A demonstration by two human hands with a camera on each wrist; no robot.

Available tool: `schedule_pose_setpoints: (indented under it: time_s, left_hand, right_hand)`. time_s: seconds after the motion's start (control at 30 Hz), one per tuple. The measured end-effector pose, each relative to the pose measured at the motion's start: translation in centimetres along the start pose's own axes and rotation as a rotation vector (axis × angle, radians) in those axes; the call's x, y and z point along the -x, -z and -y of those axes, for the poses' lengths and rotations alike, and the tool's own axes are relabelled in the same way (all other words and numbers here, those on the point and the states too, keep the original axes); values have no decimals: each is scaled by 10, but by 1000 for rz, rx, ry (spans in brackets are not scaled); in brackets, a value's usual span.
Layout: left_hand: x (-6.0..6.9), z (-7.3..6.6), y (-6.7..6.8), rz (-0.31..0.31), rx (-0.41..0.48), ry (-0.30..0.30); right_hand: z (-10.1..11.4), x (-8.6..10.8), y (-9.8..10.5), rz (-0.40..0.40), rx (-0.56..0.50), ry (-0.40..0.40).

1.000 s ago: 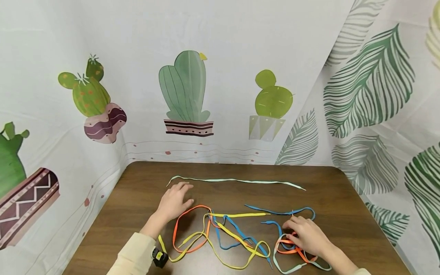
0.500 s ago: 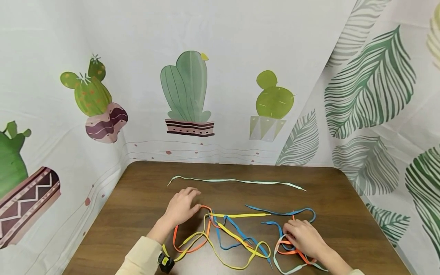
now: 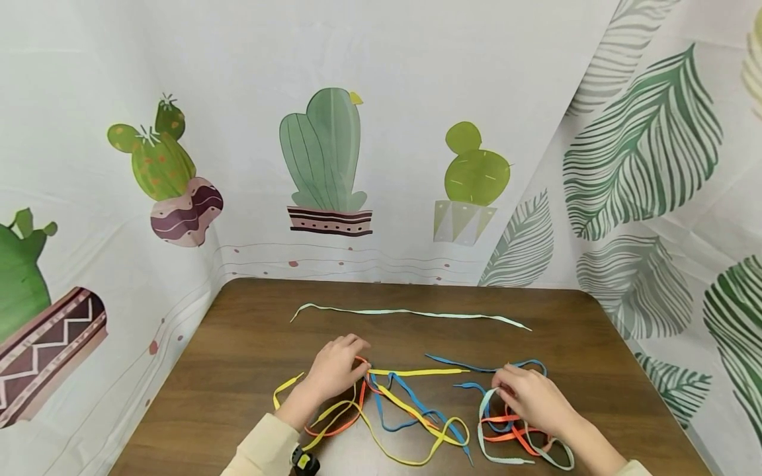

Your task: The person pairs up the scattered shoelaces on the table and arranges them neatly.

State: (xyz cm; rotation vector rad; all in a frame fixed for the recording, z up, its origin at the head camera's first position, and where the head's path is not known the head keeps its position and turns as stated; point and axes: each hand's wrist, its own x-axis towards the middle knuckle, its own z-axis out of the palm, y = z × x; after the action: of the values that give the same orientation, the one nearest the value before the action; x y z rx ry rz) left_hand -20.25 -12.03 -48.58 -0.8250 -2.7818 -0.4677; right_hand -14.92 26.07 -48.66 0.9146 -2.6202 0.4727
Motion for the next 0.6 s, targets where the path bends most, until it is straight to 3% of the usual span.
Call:
schedule_pose_setpoints:
  time_s: [0.6]
  left_hand:
    - [-6,-34,-32,49,86,-75]
  right_hand:
    - [19,-30,46,-86,-7,19]
